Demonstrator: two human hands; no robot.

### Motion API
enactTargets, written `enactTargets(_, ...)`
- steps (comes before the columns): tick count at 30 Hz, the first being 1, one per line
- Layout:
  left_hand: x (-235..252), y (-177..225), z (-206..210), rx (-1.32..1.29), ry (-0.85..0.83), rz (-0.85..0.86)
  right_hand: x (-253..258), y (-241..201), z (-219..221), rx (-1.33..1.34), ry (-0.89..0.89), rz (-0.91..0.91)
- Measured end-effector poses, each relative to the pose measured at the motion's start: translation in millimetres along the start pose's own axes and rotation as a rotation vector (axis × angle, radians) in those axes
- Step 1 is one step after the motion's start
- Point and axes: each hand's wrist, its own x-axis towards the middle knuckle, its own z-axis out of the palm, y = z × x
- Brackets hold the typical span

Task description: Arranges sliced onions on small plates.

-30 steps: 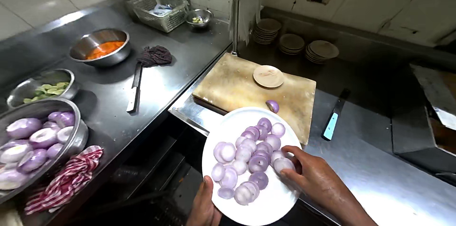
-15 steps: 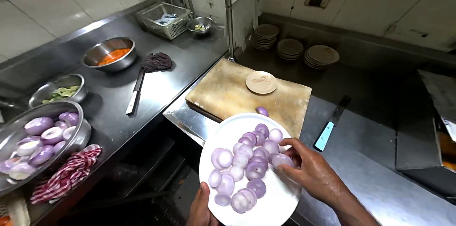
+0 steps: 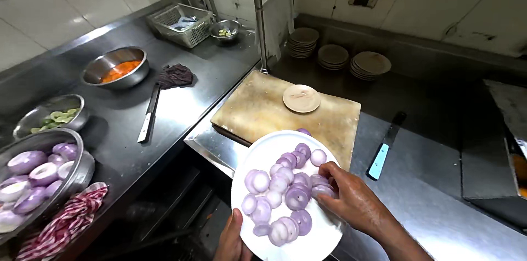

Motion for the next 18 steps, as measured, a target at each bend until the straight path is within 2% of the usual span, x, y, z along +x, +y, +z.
enactTargets(4,18.1,15.7,-18.0,-0.062,-0.010,-0.030,16.3,-13.8,7.7,0.039,0.056,-0.002)
enactTargets(10,39.4,46.0,-48.7,-0.083,-0.025,-0.041,65.9,-27.3,-2.9,0.424,0.167,0.058)
enactTargets(13,42.8,64.6,-60.5,-0.093,-0.005,-0.041,116.3,-25.4,-22.7,0.511,0.320,0.087)
enactTargets(18,46.0,87.0,-82.3,-0.056,0.033,0.017,213.2,-0.9,-31.9,0.423,0.480,0.128)
